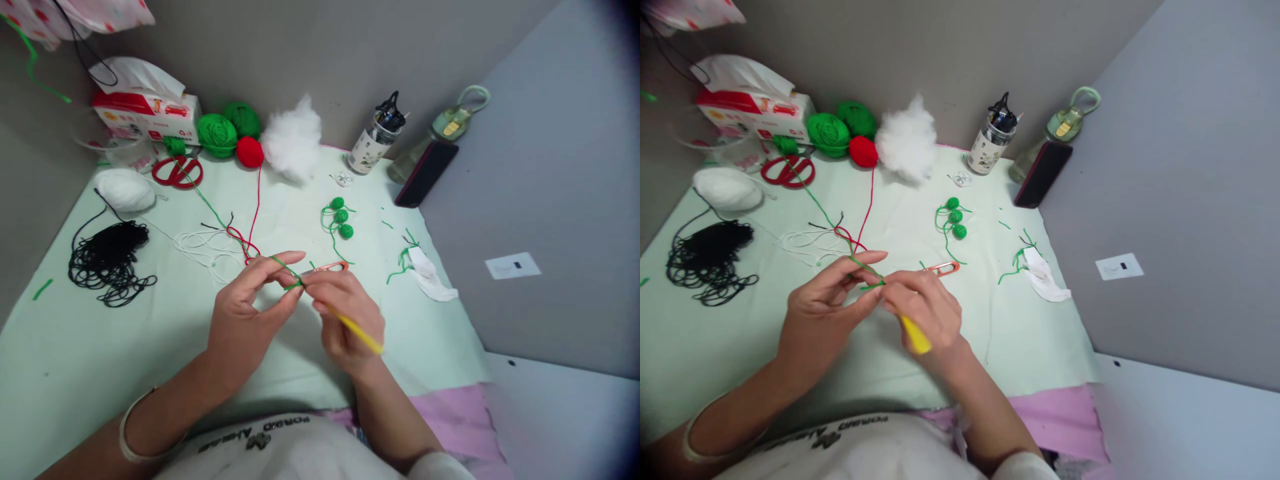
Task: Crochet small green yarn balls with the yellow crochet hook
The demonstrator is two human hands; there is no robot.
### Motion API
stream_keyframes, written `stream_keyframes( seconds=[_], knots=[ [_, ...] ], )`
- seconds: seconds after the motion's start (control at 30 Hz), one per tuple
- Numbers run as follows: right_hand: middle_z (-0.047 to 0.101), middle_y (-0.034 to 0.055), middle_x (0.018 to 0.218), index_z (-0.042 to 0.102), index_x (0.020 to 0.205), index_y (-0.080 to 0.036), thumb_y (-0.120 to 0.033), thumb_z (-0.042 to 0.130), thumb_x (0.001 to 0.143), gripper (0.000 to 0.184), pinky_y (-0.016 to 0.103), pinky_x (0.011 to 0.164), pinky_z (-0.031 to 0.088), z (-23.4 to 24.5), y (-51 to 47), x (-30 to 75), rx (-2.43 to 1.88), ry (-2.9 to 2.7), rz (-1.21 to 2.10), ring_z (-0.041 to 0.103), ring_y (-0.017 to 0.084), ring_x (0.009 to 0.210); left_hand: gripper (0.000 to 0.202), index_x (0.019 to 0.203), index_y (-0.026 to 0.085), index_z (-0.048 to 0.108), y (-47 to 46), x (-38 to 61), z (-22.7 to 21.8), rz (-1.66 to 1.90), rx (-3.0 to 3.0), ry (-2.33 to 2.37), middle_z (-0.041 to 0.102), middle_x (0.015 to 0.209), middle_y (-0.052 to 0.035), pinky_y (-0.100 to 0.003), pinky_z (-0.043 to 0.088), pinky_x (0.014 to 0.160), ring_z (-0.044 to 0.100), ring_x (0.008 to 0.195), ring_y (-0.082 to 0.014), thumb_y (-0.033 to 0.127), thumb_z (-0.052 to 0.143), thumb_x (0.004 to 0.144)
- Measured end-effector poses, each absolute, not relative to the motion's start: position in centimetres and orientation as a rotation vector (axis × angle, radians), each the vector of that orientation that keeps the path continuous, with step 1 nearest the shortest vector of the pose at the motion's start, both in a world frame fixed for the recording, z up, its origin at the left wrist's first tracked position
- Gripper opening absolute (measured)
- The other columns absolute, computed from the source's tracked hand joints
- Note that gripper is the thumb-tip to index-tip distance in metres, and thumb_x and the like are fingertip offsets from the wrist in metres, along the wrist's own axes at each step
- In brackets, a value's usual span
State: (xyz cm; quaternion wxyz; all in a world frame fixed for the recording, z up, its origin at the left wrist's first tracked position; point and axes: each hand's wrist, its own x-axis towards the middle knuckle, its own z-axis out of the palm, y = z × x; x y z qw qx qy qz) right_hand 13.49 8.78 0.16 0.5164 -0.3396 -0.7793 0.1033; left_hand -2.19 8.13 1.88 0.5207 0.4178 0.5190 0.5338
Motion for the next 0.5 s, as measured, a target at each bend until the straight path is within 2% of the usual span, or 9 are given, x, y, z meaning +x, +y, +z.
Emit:
stream_keyframes(
  seconds=[0.1, 0.17, 0.3, 0.43, 0.5],
  knots=[
    [0.076, 0.0098, 0.112, 0.070, 0.125, -0.023, -0.003, 0.065, 0.092, 0.039, 0.035, 0.081, 0.064, -0.2, 8.3, 13.4, -0.899, -2.010, -0.025, 0.074, 0.022, 0.102, 0.038, 0.117, 0.031, 0.078, 8.5, -2.2, 2.2, 1.125, 0.654, 1.007, 0.070, 0.083, 0.0039, -0.026, 0.052, 0.081, 0.065, 0.081, -0.0132, 0.022, 0.084, 0.080],
    [0.075, 0.0091, 0.114, 0.070, 0.128, -0.025, -0.004, 0.063, 0.093, 0.041, 0.037, 0.084, 0.064, -0.3, 8.2, 13.3, -0.898, -1.951, 0.025, 0.074, 0.023, 0.103, 0.039, 0.121, 0.026, 0.077, 8.9, -2.3, 2.2, 1.008, 0.458, 0.840, 0.072, 0.083, 0.0017, -0.025, 0.053, 0.076, 0.066, 0.077, -0.0128, 0.025, 0.082, 0.082],
    [0.077, 0.0055, 0.098, 0.075, 0.115, -0.026, -0.013, 0.057, 0.100, 0.027, 0.040, 0.077, 0.062, 0.3, 8.7, 13.3, -0.884, -1.553, 0.513, 0.073, 0.020, 0.083, 0.033, 0.116, 0.020, 0.079, 9.4, -2.9, 2.1, 0.997, 0.364, 0.795, 0.074, 0.084, 0.0004, -0.021, 0.053, 0.078, 0.067, 0.077, -0.0107, 0.019, 0.080, 0.082],
    [0.075, 0.0034, 0.086, 0.077, 0.096, -0.024, -0.027, 0.063, 0.100, 0.016, 0.030, 0.056, 0.058, 0.9, 9.3, 13.1, -0.889, -1.168, 0.954, 0.067, 0.014, 0.063, 0.032, 0.113, 0.023, 0.081, 9.4, -3.1, 2.1, 1.051, 0.456, 0.843, 0.071, 0.081, 0.0036, -0.023, 0.053, 0.083, 0.068, 0.078, -0.0106, 0.020, 0.082, 0.081],
    [0.075, 0.0029, 0.086, 0.077, 0.095, -0.024, -0.031, 0.065, 0.099, 0.015, 0.028, 0.054, 0.058, 0.9, 9.5, 12.9, -0.869, -1.115, 1.074, 0.067, 0.014, 0.061, 0.035, 0.116, 0.028, 0.080, 9.2, -3.0, 2.0, 1.062, 0.524, 0.869, 0.070, 0.081, 0.0046, -0.022, 0.052, 0.081, 0.067, 0.080, -0.0108, 0.021, 0.082, 0.082]
  ],
)
